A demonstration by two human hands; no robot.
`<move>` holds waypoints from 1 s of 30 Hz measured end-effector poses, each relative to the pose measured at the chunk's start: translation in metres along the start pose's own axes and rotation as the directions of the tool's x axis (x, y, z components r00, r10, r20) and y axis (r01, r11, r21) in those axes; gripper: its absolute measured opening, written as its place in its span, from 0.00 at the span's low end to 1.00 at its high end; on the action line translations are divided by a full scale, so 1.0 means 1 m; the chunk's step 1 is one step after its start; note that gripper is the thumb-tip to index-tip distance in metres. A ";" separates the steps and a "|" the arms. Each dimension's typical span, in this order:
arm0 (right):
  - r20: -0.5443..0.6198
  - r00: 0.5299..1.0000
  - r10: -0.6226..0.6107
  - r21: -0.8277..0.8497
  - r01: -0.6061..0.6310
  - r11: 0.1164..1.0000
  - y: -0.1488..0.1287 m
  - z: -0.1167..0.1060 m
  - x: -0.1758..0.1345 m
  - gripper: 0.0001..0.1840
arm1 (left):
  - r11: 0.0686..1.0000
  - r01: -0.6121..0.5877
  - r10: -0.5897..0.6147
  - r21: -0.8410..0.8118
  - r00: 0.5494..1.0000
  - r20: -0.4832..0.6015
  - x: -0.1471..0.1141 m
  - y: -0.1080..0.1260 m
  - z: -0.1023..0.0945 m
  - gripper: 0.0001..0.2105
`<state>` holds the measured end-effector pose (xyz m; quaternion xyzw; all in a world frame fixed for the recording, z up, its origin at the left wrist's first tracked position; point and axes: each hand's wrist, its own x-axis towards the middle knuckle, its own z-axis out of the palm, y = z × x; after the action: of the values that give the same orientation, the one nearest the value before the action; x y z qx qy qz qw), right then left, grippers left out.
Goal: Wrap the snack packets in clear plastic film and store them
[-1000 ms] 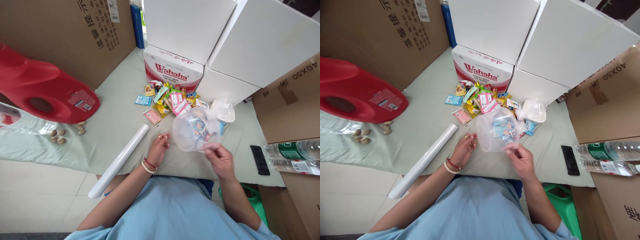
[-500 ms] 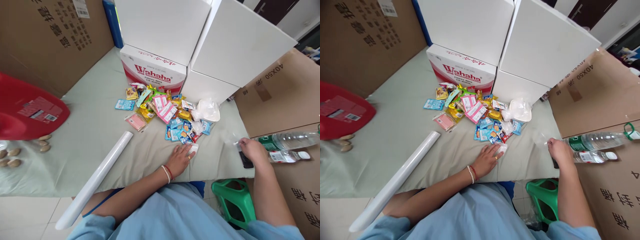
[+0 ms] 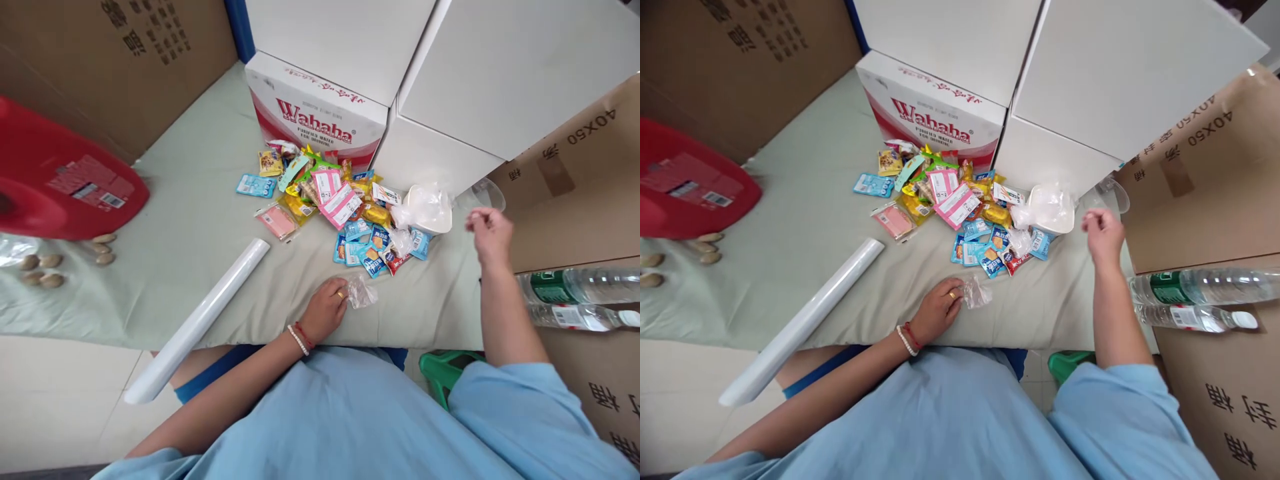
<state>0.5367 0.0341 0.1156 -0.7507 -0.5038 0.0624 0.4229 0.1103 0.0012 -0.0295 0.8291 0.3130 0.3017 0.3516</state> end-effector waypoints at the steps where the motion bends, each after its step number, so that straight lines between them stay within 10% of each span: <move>1: 0.041 0.999 0.029 0.044 -0.031 0.999 -0.009 0.014 -0.029 0.19 | 0.998 0.037 -0.038 -0.040 0.999 -0.014 -0.001 0.000 -0.002 0.09; 5: 0.406 0.913 0.036 0.184 -0.120 0.976 -0.051 0.062 -0.138 0.19 | 0.985 0.123 -0.125 -0.117 0.992 -0.009 0.001 0.001 -0.008 0.06; 9: 0.488 0.873 0.006 0.119 -0.073 0.990 -0.077 0.099 -0.192 0.21 | 0.965 0.170 -0.189 -0.201 0.979 -0.078 0.003 0.008 -0.012 0.04; 14: 0.553 0.832 0.035 0.218 -0.184 0.958 -0.087 0.125 -0.202 0.16 | 0.779 0.324 -0.453 -0.537 0.883 -0.124 0.001 0.015 -0.021 0.13; 20: 0.681 0.732 -0.009 0.400 -0.362 0.842 -0.107 0.138 -0.201 0.21 | 0.263 0.527 -0.472 -0.808 0.801 0.369 -0.004 0.017 -0.035 0.27; 30: 0.494 0.853 -0.165 0.476 -0.108 0.873 -0.102 0.123 -0.199 0.07 | 0.250 0.392 -0.652 -0.885 0.744 0.145 -0.008 0.002 -0.057 0.22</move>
<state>0.3048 -0.0426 0.0422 -0.5665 -0.5782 0.3812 0.4467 0.0651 0.0168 0.0029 0.3235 0.4115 0.3836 0.7609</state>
